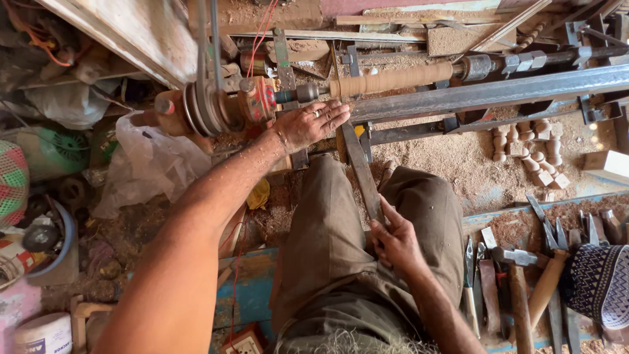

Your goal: The person operates a wood lathe to shape a cylindrical wooden piece. They use a chisel to carve the spinning wood, then remove the piece to inspect it. The person reattaches the wood to the lathe and continues shaping it with a chisel and a file.

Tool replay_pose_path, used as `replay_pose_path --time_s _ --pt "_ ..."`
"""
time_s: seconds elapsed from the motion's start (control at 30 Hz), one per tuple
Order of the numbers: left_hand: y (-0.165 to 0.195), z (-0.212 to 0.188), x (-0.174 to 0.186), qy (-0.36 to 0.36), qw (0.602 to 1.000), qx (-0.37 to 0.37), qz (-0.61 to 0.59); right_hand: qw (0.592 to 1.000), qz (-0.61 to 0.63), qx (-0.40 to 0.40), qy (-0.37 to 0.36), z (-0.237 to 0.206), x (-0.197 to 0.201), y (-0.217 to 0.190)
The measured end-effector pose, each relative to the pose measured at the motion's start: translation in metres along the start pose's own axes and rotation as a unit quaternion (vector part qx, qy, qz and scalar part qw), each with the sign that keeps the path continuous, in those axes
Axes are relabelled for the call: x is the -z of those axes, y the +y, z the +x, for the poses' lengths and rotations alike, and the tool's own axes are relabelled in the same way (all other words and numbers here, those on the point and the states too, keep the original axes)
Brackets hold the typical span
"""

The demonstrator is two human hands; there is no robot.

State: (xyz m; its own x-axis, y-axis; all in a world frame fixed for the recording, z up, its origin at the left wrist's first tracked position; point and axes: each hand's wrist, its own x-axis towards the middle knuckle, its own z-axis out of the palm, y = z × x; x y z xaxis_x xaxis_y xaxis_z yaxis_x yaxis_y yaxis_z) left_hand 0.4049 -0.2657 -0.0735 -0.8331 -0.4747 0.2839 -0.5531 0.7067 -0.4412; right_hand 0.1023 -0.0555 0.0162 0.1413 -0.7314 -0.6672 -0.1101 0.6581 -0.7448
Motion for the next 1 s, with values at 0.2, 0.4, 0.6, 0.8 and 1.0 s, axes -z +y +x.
replay_pose_path --time_s 0.2,0.4,0.6,0.8,1.0 --pt "0.001 0.0 0.002 -0.003 1.0 0.0 -0.027 0.996 0.083 -0.011 0.007 -0.001 -0.025 0.009" --pt "0.001 0.002 0.005 -0.002 0.998 0.008 -0.07 0.99 0.135 -0.035 0.012 -0.002 -0.041 0.012" --pt "0.002 0.001 -0.001 -0.008 1.0 0.007 -0.018 0.992 0.125 -0.015 0.026 -0.005 -0.059 0.012" --pt "0.004 -0.001 -0.012 -0.012 1.0 0.009 -0.005 0.991 0.132 0.007 0.03 -0.003 -0.073 0.016" --pt "0.003 -0.003 -0.011 -0.022 0.999 0.009 -0.033 0.993 0.112 -0.009 0.031 -0.007 -0.065 0.005"
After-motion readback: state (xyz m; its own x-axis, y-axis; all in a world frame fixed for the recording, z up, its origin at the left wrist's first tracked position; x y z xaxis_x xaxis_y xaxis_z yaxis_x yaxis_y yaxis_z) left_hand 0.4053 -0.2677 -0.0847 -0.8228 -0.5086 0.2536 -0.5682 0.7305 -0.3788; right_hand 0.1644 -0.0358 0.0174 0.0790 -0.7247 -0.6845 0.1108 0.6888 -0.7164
